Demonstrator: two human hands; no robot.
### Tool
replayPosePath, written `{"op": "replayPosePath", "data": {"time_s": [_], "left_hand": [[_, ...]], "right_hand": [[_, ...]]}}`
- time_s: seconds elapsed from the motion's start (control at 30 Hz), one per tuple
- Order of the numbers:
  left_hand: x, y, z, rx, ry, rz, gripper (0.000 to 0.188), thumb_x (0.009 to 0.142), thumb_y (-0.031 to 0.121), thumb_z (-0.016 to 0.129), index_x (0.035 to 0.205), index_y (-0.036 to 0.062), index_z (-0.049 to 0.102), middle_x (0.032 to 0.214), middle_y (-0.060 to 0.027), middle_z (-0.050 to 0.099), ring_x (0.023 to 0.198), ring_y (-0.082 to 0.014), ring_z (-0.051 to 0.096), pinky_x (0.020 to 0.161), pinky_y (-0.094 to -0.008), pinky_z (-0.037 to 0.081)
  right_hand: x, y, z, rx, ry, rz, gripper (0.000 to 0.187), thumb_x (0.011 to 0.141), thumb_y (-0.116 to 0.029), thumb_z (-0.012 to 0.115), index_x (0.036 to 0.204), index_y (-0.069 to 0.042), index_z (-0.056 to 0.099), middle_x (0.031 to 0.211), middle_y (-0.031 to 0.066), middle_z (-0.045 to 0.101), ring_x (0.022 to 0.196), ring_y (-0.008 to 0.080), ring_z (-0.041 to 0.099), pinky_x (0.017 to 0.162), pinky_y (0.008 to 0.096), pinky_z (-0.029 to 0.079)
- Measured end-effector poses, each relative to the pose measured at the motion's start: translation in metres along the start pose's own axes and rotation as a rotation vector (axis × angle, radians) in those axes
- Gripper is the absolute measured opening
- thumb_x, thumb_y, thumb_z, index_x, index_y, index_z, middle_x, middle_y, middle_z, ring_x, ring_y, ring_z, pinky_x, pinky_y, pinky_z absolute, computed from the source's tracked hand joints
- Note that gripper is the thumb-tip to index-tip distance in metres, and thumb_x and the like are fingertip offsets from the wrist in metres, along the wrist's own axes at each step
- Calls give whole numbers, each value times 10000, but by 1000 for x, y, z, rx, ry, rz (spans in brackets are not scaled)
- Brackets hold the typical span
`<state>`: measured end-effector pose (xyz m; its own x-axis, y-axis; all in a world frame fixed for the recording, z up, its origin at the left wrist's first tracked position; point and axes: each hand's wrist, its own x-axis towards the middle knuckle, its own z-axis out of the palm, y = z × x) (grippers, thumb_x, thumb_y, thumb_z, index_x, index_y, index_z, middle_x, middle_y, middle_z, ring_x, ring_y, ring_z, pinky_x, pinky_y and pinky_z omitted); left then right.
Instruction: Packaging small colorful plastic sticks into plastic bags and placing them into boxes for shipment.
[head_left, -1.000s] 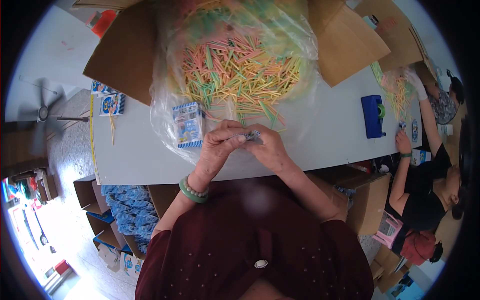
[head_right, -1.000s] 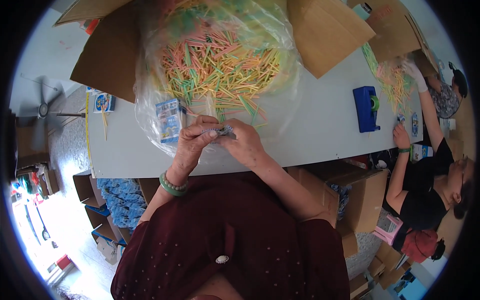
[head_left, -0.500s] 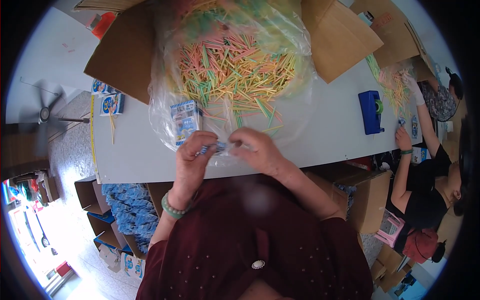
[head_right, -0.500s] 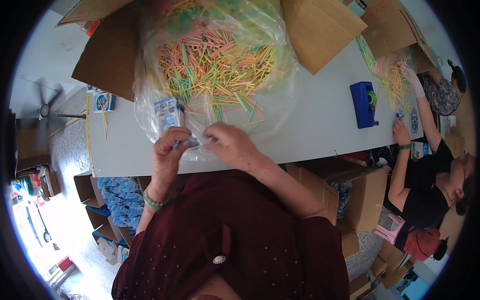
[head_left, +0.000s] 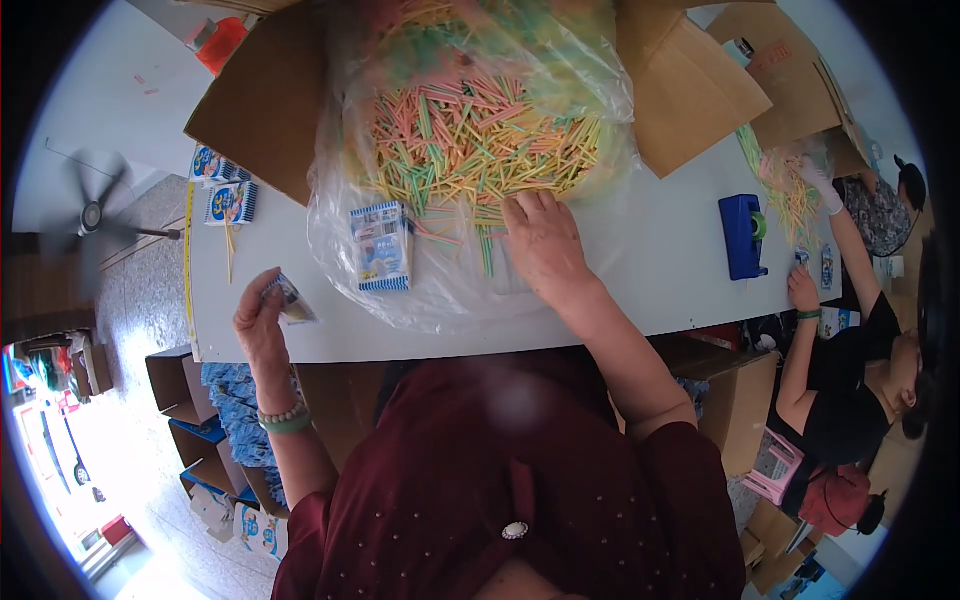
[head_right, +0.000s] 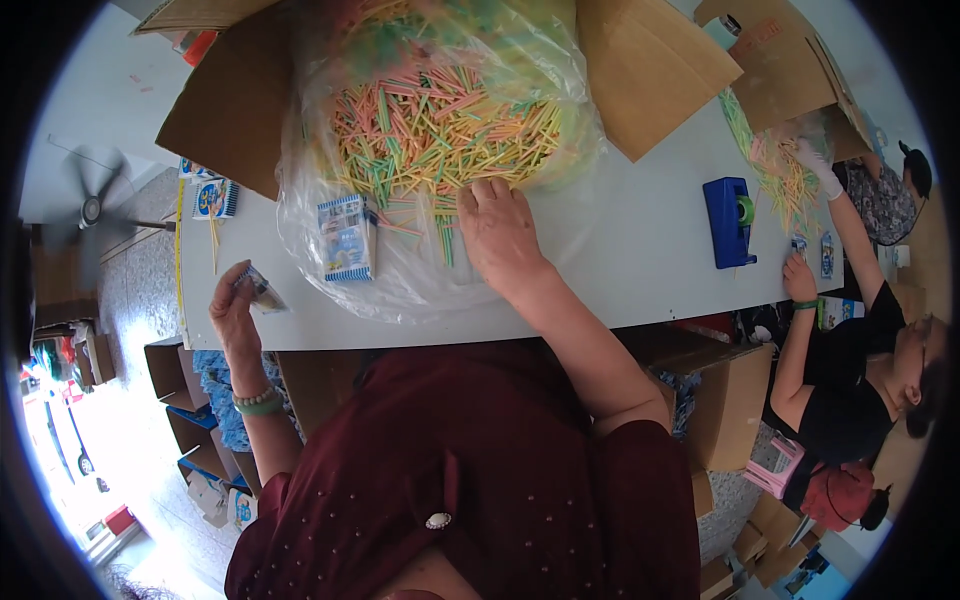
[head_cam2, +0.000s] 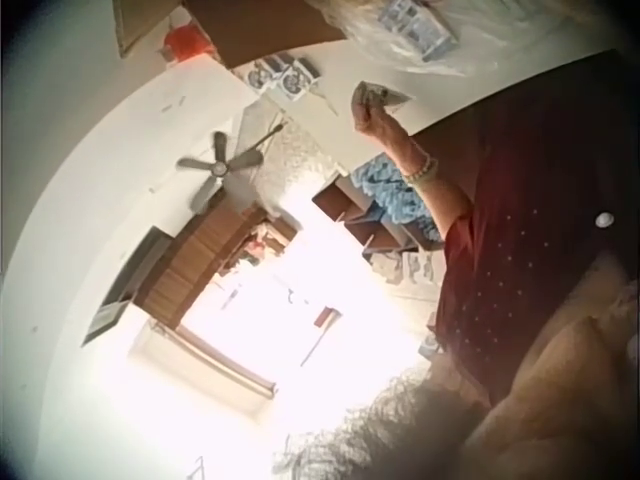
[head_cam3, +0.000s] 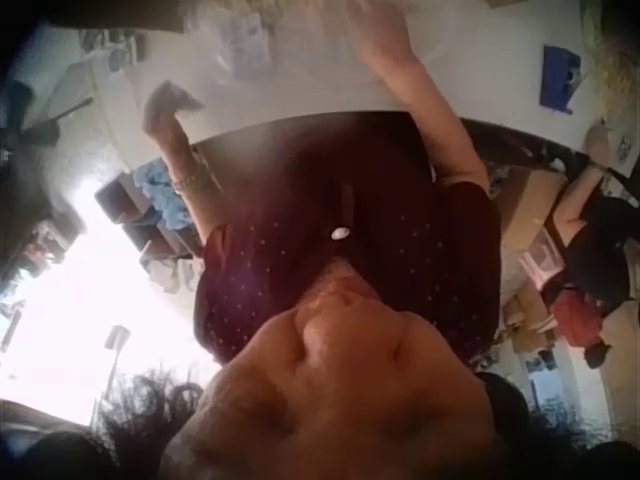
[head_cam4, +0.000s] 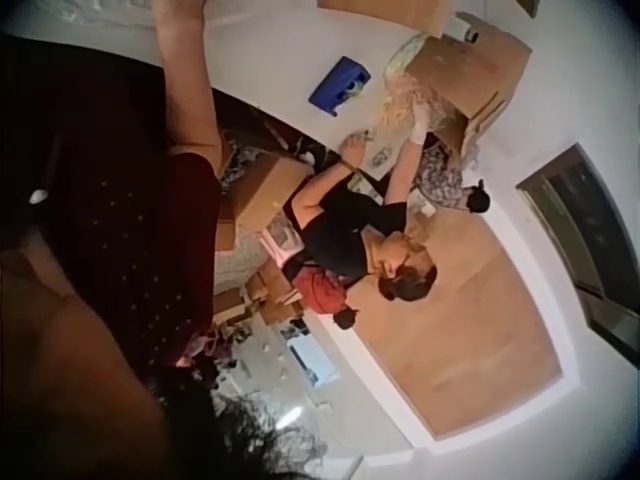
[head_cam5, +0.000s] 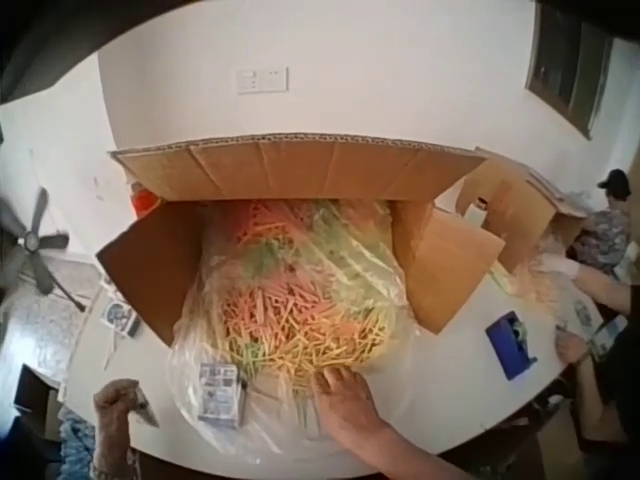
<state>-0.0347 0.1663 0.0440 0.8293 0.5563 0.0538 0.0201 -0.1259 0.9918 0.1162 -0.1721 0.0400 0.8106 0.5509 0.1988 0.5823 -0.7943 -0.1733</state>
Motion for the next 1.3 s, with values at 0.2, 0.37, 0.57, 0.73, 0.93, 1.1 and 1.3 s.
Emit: {"op": "replayPosePath", "data": {"time_s": [0.2, 0.37, 0.57, 0.73, 0.93, 1.1, 1.3], "left_hand": [[29, -25, -18, 399, 75, -101, 537, 792, -15, 642, 1303, 80, 510, 959, -64, 621, 836, -154, 601, 737, -273, 493], [22, -15, 25, 946, 245, 537, 441, 762, 11, 674, 1190, 47, 576, 1057, -147, 615, 945, -333, 584, 829, -402, 476], [-40, 12, 134, 555, -691, 738, 303, 725, -33, 611, 1025, 8, 623, 1020, -166, 608, 957, -336, 602, 826, -431, 489], [-51, 2, 156, 730, -799, 734, 174, 695, -20, 591, 859, 34, 610, 876, -98, 574, 882, -283, 560, 782, -381, 457], [-49, 2, 151, 647, -786, 669, 120, 704, -26, 578, 804, 37, 598, 843, -82, 569, 835, -285, 545, 753, -383, 447], [-42, 7, 152, 318, -607, 216, 169, 797, 11, 627, 965, 7, 626, 976, -119, 627, 880, -319, 600, 730, -363, 490], [-28, 43, 221, -274, -341, 153, 367, 841, 39, 631, 1201, 10, 562, 980, -158, 644, 902, -243, 628, 777, -315, 495]], "right_hand": [[19, -2, 8, -26, -79, 61, 309, 774, -104, 575, 1075, -33, 580, 1042, 111, 533, 1059, 268, 494, 898, 418, 408], [30, -1, 9, -73, -215, 78, 249, 786, -150, 562, 994, -20, 603, 1033, 119, 534, 1072, 272, 490, 916, 430, 391], [29, 18, 14, -20, -142, -85, 196, 843, -189, 553, 905, -6, 586, 973, 124, 554, 1006, 291, 522, 880, 428, 396], [27, 29, 9, 495, -14, 189, 228, 875, -170, 596, 991, 8, 514, 911, 184, 597, 812, 387, 572, 738, 438, 465], [25, 28, 6, 1087, 293, 247, 209, 953, -195, 530, 1066, -20, 519, 793, 43, 564, 767, 140, 547, 711, 309, 439], [5, 16, -15, 1368, -13, 241, 201, 960, -177, 516, 1096, -28, 514, 818, 8, 548, 780, 107, 529, 744, 275, 441], [-19, -12, 17, 1480, -92, 282, 234, 962, -152, 498, 1148, -11, 491, 857, 35, 541, 778, 107, 520, 716, 268, 443]]}}
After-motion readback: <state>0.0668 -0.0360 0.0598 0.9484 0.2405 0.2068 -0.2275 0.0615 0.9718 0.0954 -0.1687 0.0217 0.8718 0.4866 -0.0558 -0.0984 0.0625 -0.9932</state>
